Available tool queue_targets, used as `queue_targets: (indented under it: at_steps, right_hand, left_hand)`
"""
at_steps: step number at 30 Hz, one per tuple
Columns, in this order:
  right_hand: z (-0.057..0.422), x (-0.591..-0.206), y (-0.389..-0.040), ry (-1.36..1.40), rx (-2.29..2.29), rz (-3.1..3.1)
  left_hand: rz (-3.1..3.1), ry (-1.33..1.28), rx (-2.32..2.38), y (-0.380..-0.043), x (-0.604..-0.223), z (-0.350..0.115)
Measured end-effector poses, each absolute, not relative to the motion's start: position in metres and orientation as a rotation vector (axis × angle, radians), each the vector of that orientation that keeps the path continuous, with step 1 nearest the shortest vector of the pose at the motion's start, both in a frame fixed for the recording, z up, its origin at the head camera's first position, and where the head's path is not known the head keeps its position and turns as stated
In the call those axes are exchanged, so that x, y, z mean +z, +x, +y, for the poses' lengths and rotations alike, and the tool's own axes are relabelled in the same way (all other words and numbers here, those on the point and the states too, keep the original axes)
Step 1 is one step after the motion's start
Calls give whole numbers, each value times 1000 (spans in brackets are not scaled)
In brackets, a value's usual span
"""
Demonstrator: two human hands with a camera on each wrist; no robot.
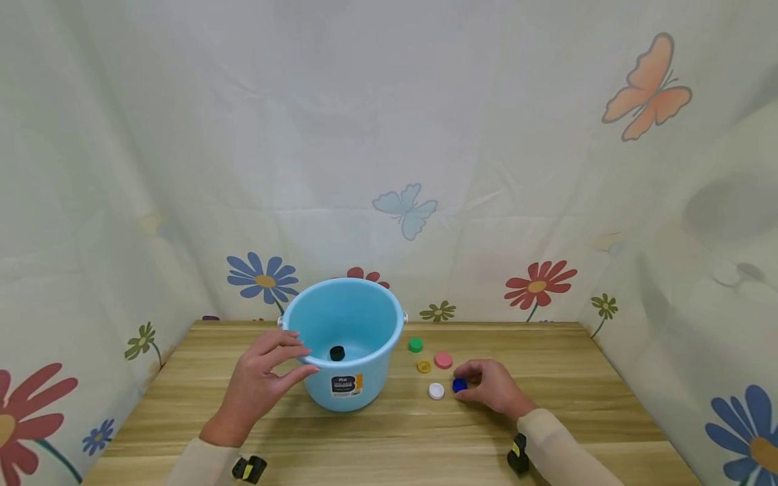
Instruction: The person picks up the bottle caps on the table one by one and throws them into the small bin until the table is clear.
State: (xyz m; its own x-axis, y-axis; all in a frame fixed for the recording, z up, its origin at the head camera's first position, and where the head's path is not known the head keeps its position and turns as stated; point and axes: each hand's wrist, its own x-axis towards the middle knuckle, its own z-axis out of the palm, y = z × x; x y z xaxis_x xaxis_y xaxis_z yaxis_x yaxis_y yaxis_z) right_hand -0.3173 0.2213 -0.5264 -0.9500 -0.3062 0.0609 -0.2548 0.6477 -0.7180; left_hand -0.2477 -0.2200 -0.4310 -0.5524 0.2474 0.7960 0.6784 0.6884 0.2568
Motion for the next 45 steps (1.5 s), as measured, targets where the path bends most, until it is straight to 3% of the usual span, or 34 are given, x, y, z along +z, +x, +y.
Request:
queue_targets:
  at_steps: [24,45]
  right_hand:
    - [220,-528,-319,-551,-1133,2842]
    - [218,-518,-317,-444,-1257,2802]
  left_hand:
    - [-2105,-717,-716,-246,-433,-220]
    - [-2081,-736,-695,-245,-430,-218]
